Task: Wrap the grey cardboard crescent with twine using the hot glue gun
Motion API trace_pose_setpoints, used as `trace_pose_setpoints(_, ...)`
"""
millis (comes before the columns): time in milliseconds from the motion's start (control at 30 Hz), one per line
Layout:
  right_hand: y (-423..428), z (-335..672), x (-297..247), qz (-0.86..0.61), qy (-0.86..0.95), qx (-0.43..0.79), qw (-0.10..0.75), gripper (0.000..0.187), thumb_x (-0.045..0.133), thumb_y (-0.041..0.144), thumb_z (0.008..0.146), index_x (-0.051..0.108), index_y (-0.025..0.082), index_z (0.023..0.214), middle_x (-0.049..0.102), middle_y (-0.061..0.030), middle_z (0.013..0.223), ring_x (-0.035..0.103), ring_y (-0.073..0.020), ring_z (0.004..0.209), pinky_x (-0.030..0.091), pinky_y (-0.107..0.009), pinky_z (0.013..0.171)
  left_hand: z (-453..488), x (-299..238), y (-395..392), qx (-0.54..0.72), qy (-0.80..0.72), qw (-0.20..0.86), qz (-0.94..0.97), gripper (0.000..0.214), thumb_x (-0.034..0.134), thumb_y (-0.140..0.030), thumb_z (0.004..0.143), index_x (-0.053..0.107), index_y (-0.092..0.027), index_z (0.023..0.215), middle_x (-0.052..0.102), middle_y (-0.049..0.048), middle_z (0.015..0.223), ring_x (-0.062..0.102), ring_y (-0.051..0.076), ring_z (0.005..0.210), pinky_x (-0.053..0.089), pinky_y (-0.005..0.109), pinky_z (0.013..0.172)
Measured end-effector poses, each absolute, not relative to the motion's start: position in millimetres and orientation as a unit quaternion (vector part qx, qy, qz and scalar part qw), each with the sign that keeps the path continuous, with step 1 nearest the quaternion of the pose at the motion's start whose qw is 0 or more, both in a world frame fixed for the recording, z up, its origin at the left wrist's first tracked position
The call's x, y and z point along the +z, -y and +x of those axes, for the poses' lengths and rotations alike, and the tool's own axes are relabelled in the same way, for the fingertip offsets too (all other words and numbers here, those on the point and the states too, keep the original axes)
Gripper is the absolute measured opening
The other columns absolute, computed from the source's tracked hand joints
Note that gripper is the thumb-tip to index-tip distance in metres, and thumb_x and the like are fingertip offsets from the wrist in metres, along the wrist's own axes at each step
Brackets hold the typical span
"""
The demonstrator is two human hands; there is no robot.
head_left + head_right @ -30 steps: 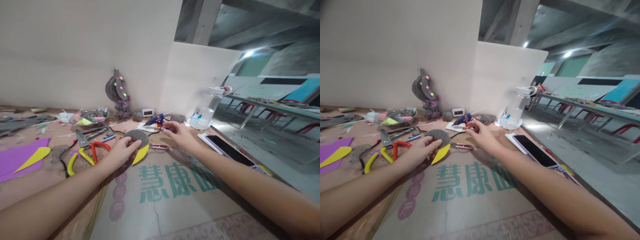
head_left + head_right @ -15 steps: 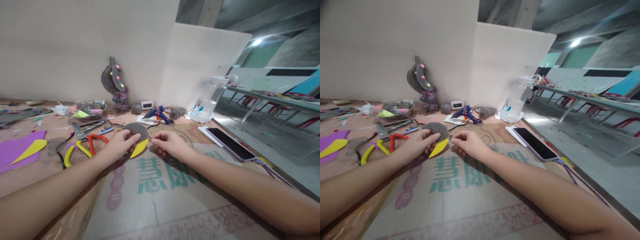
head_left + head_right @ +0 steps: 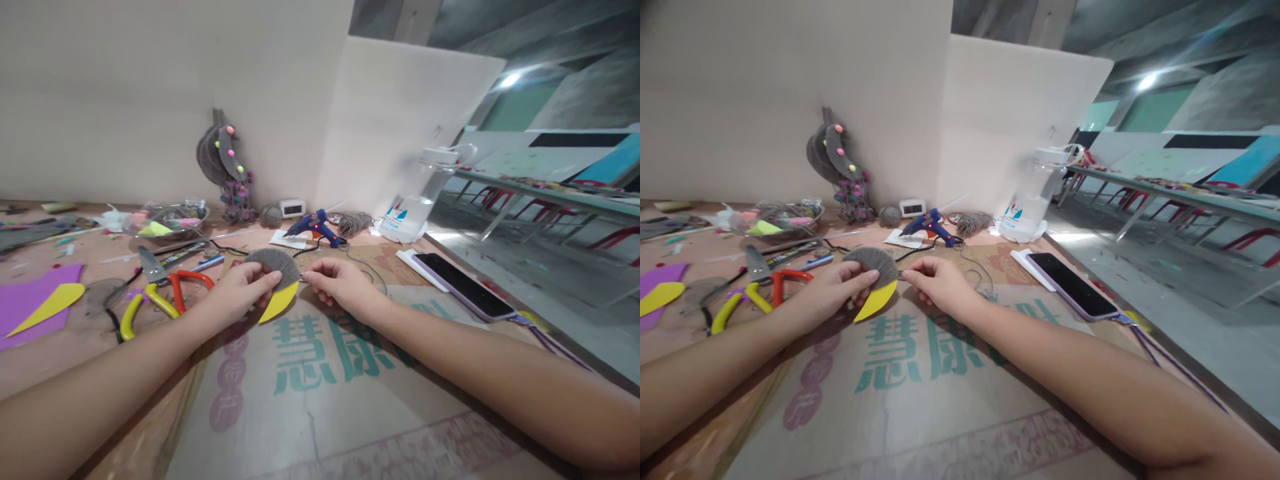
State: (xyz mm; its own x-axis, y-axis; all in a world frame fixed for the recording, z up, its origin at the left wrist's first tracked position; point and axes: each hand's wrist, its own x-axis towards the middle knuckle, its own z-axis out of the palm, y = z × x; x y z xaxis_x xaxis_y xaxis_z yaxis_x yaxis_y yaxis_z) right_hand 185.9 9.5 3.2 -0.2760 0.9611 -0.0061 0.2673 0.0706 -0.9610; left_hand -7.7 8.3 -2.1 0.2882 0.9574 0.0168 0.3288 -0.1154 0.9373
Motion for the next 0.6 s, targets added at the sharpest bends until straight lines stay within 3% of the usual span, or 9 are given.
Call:
trace_pose_setpoints(200,-9.9,187.6,4.8,-0.453,0.679,0.424,0.391,0.031,0.048,0.042,0.082,0.063,0.018,0.094,0.056,0.0023,0.063,0.039,-0.004,0.041,0.031,-0.017,0.037,-8.8,-1.8,-7.0,0.345,-0.469,0.447,0.68,0.029,0.052,-0.042,0.076,0.049,-0.016,0.063,0.045,-0.0052,0.049,0.041,0.007,0.042,0.03,0.018,0.04)
trace_pose_setpoints(400,-4.8,186.1,7.2,-0.45,0.683,0.446,0.364,0.028,0.055,0.044,0.076,0.058,0.016,0.074,0.047,0.0051,0.052,0.04,-0.0053,0.041,0.031,-0.017,0.037,-7.5,2.2,-4.6,0.321,-0.45,0.39,0.737,0.029,0.051,-0.042,0.077,0.05,-0.016,0.063,0.046,-0.0049,0.052,0.042,0.008,0.046,0.031,0.019,0.042)
trace_pose_setpoints(600,-3.6,186.3,7.0,-0.437,0.665,0.468,0.385,0.028,0.054,0.044,0.077,0.054,0.017,0.071,0.045,0.0066,0.049,0.038,-0.0048,0.038,0.029,-0.017,0.037,-4.9,1.2,-1.0,0.365,-0.448,0.399,0.712,0.024,0.05,-0.042,0.079,0.052,-0.018,0.075,0.042,-0.0067,0.054,0.037,0.007,0.045,0.028,0.018,0.042)
